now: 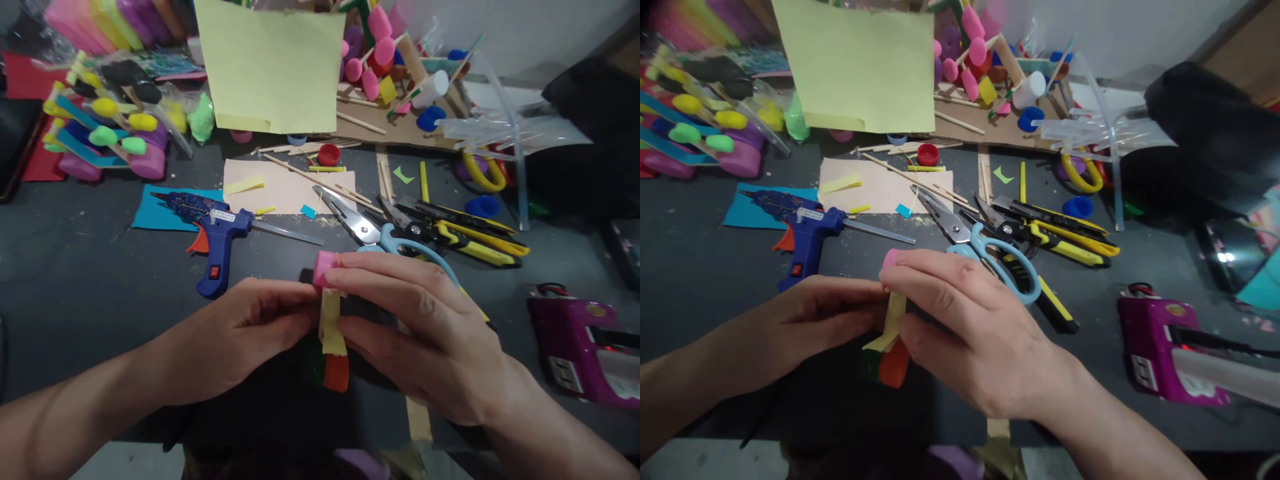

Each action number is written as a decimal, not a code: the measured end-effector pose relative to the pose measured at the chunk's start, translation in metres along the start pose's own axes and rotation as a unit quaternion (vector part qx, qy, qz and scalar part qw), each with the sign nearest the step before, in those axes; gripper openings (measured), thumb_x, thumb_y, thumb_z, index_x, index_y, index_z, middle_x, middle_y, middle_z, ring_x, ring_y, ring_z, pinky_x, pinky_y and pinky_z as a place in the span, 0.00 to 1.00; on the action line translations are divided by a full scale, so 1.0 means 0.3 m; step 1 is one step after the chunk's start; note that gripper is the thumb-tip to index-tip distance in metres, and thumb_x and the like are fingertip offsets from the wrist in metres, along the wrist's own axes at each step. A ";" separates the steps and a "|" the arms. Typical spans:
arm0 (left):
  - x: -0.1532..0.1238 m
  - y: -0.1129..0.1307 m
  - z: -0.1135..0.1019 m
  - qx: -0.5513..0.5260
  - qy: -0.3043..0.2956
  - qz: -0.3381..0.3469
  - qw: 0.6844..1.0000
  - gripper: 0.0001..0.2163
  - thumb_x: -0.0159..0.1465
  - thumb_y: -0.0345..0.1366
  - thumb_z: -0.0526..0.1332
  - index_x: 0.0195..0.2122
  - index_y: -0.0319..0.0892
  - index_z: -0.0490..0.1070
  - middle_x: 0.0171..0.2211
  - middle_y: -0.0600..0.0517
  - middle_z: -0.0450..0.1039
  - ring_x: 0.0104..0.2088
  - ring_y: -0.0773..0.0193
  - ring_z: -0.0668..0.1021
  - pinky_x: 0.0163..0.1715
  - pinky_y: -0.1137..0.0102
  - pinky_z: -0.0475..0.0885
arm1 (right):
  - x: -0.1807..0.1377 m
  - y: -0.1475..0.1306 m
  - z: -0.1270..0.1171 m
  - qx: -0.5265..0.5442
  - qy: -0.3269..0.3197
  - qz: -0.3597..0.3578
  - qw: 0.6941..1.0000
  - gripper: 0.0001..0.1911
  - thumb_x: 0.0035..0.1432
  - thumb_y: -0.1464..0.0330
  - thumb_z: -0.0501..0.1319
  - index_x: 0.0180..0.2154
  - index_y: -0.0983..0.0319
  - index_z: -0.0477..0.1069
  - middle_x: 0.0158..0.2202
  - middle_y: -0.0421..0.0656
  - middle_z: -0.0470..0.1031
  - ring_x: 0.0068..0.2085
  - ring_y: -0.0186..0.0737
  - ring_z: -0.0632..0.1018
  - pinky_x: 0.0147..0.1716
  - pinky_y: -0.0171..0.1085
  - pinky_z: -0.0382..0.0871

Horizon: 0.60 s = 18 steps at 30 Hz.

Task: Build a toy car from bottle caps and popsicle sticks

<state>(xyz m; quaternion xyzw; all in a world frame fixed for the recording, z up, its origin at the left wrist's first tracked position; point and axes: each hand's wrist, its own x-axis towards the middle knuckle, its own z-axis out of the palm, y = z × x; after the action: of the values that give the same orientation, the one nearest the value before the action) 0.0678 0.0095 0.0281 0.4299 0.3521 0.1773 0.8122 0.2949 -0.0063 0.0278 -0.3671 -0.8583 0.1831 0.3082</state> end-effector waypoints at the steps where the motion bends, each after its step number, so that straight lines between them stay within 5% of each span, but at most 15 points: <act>1: 0.000 -0.001 0.000 -0.003 0.000 -0.001 1.000 0.13 0.70 0.40 0.60 0.54 0.58 0.77 0.49 0.58 0.82 0.49 0.65 0.81 0.51 0.75 0.73 | -0.001 -0.004 0.005 -0.017 0.013 -0.001 1.000 0.20 0.61 0.75 0.64 0.55 0.64 0.70 0.57 0.48 0.75 0.57 0.37 0.76 0.60 0.32 0.69; 12: -0.008 -0.001 0.005 -0.003 0.015 -0.007 1.000 0.14 0.70 0.36 0.61 0.54 0.59 0.76 0.49 0.59 0.82 0.51 0.66 0.80 0.50 0.77 0.73 | 0.005 -0.017 0.016 -0.029 0.034 0.019 0.999 0.14 0.60 0.73 0.65 0.49 0.57 0.73 0.49 0.44 0.78 0.50 0.41 0.80 0.52 0.37 0.77; 18: -0.008 -0.010 -0.003 0.009 0.013 -0.015 1.000 0.15 0.69 0.40 0.61 0.57 0.56 0.75 0.51 0.56 0.81 0.52 0.62 0.80 0.50 0.75 0.74 | 0.013 -0.011 0.016 -0.036 0.016 -0.034 0.999 0.09 0.59 0.75 0.63 0.39 0.56 0.74 0.47 0.43 0.79 0.52 0.43 0.78 0.52 0.41 0.76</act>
<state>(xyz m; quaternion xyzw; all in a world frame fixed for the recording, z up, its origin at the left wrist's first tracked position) 0.0655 0.0070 0.0264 0.4296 0.3709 0.1675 0.8061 0.2879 -0.0060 0.0275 -0.3517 -0.8711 0.1358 0.3149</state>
